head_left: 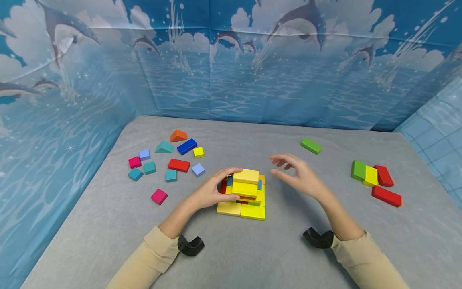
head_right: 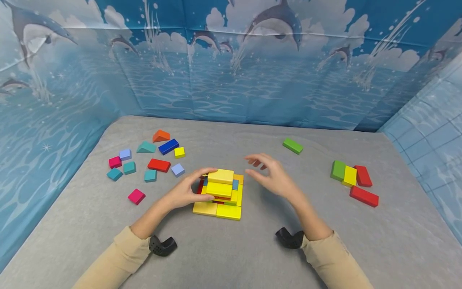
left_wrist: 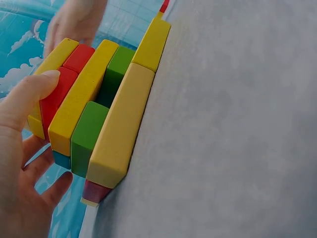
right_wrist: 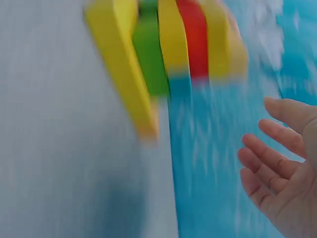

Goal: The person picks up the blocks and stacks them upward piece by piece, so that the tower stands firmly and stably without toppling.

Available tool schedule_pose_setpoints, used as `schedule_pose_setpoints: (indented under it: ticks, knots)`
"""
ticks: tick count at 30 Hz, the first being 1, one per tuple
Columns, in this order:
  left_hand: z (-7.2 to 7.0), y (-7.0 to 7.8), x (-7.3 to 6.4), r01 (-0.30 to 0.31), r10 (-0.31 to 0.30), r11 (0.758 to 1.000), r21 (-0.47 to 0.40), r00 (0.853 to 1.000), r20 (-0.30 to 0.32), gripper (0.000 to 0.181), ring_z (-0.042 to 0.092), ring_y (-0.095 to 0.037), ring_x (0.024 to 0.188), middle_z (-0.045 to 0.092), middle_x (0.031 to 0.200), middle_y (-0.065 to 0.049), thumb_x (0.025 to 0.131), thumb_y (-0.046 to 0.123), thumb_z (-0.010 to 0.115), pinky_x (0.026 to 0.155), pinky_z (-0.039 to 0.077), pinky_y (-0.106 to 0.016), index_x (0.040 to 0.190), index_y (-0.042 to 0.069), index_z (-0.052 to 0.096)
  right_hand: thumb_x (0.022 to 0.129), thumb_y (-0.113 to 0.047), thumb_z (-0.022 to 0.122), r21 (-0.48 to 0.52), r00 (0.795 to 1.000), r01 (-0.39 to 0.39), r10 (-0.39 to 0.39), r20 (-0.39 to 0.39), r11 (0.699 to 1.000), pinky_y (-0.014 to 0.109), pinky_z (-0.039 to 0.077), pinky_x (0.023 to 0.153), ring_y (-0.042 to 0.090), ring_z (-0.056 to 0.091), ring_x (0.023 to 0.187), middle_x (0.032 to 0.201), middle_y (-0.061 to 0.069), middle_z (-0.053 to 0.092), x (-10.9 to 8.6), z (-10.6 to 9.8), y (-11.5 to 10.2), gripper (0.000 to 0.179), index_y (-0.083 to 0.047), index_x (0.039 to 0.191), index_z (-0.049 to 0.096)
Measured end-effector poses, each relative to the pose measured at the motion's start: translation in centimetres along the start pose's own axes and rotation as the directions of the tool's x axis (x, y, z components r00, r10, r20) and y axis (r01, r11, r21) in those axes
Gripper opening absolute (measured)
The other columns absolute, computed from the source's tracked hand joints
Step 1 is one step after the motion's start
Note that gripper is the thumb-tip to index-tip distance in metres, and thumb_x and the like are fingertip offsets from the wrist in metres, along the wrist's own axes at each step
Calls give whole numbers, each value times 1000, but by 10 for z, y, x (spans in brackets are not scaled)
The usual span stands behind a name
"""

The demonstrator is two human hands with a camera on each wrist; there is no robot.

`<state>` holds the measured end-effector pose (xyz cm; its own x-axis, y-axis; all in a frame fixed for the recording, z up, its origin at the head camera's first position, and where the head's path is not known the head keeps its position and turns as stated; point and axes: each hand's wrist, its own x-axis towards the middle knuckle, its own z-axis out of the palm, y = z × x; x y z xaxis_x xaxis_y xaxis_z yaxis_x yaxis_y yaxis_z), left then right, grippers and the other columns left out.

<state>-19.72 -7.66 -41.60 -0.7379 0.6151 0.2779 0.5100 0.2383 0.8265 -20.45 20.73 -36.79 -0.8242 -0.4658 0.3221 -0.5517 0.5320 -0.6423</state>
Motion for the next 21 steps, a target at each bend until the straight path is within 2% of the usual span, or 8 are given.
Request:
schedule_pose_setpoints:
  ticks: [3, 5, 6, 8, 11, 15, 19, 21]
  knots:
    - [1, -1, 0, -3, 3, 1000, 9, 1000, -2, 67, 40, -17, 123, 42, 138, -1, 78, 16, 73, 104, 31, -42, 136, 16, 40, 88, -10, 61, -36, 991, -86, 82, -105, 996, 20, 43, 75, 21, 53, 93, 108, 16, 59, -16, -28, 31, 36, 0, 122, 54]
    - [1, -2, 0, -7, 7, 1000, 11, 1000, -6, 67, 40, -17, 123, 42, 138, -1, 78, 16, 73, 104, 31, -42, 136, 18, 39, 89, -14, 59, -64, 974, -169, 156, -166, 984, 17, 40, 74, 18, 51, 94, 109, 16, 58, -31, -47, 57, 38, -2, 124, 53]
    - [1, -2, -1, -8, 9, 1000, 11, 1000, -8, 67, 40, -16, 122, 42, 138, 0, 78, 16, 73, 104, 32, -42, 136, 18, 39, 90, -15, 59, -75, 963, -214, 197, -185, 974, 20, 41, 76, 20, 50, 95, 110, 17, 56, -39, -57, 69, 39, -2, 126, 51]
    - [1, -2, -1, -11, 11, 1000, 15, 1000, -10, 67, 40, -15, 122, 42, 138, 1, 79, 17, 73, 103, 32, -41, 136, 19, 39, 90, -22, 58, -154, 931, -320, 279, -235, 935, 25, 42, 74, 18, 48, 96, 111, 15, 54, -54, -73, 92, 42, -3, 127, 50]
    - [0, -2, -1, -9, 9, 1000, 22, 1000, -8, 67, 40, -13, 122, 42, 138, 3, 79, 18, 73, 104, 32, -39, 136, 21, 40, 91, -22, 57, -218, 892, -427, 369, -260, 878, 44, 43, 76, 29, 48, 100, 113, 21, 50, -76, -92, 117, 46, -1, 129, 47]
    - [0, -1, 0, -7, 7, 1000, 25, 1000, -6, 66, 40, -11, 122, 42, 138, 4, 79, 17, 73, 104, 32, -38, 136, 20, 40, 91, -25, 57, -286, 847, -529, 476, -237, 799, 61, 34, 76, 50, 39, 101, 116, 36, 39, -94, -106, 126, 53, 10, 127, 41]
    - [0, -2, 0, -14, 14, 1000, 24, 1000, -6, 66, 40, -13, 122, 42, 138, 2, 79, 17, 73, 104, 32, -39, 136, 20, 40, 88, -42, 57, -379, 777, -626, 584, -234, 681, 62, 31, 78, 52, 34, 100, 115, 40, 31, -98, -108, 130, 72, 15, 127, 37]
    - [0, -2, 0, -19, 19, 999, 26, 1000, -7, 66, 40, -14, 122, 42, 138, 1, 79, 18, 72, 103, 32, -40, 136, 20, 39, 86, -47, 56, -403, 753, -652, 613, -241, 642, 62, 29, 80, 52, 32, 102, 116, 41, 29, -98, -107, 132, 78, 15, 129, 35]
